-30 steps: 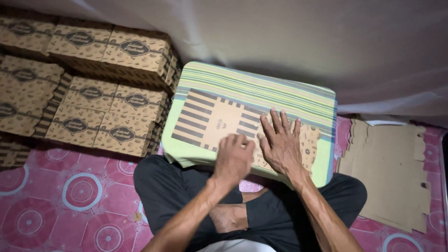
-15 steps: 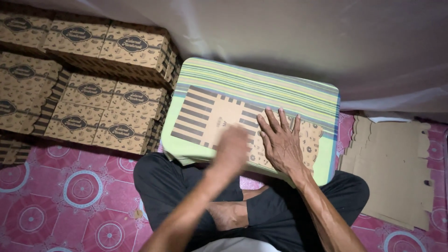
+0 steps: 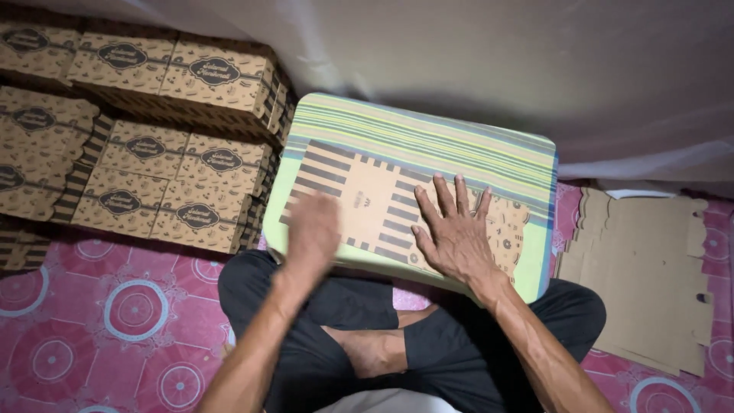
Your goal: The person sits cross-legged on the floor with a small table and folds a flat printed cardboard blank into a bakery box, pressing creases and tucking tabs to form the base and lid, then sets the finished box onto a stack of completed boxes and reaches for another flat blank.
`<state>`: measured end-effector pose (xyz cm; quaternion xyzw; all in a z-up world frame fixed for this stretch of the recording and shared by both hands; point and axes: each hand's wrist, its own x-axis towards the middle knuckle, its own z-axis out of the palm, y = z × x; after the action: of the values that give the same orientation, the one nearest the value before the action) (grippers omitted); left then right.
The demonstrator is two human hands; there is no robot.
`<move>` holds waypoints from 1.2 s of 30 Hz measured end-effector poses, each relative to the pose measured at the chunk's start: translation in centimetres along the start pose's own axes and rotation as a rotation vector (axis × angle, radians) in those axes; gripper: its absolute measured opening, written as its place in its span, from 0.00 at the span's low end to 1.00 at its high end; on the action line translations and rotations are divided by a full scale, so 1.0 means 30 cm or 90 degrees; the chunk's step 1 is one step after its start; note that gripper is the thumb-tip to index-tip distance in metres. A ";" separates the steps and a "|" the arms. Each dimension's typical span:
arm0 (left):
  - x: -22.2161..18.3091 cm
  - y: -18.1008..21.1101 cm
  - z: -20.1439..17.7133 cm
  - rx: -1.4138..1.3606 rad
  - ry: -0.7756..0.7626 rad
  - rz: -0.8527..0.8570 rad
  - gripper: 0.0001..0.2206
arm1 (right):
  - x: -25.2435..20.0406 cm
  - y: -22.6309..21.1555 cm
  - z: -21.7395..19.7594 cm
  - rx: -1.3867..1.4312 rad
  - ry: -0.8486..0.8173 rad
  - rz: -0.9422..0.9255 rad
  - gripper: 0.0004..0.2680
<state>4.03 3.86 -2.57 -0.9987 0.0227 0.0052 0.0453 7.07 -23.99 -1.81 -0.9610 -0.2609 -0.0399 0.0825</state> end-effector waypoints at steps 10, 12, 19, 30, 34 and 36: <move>0.032 0.081 -0.114 -0.241 0.099 0.129 0.08 | 0.031 -0.046 0.026 0.005 0.038 -0.050 0.21; 0.047 0.004 -0.115 -0.246 0.246 0.094 0.05 | 0.027 -0.048 0.029 0.024 0.048 -0.047 0.21; -0.067 0.185 -0.088 -0.294 0.152 0.262 0.03 | 0.028 -0.057 0.017 0.012 0.050 -0.056 0.21; 0.250 0.204 -0.032 -0.318 0.151 0.215 0.08 | 0.024 -0.055 0.036 0.018 0.104 -0.058 0.23; -0.013 0.207 -0.115 -0.307 0.140 0.264 0.09 | 0.027 -0.066 0.004 0.039 0.080 -0.024 0.22; -0.111 0.198 -0.137 -0.302 0.128 0.272 0.11 | 0.030 -0.067 -0.003 0.036 0.059 -0.016 0.22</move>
<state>0.47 -2.26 1.02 -0.9495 0.2344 -0.0792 -0.1928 6.84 -21.85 -1.33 -0.9520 -0.2700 -0.0782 0.1212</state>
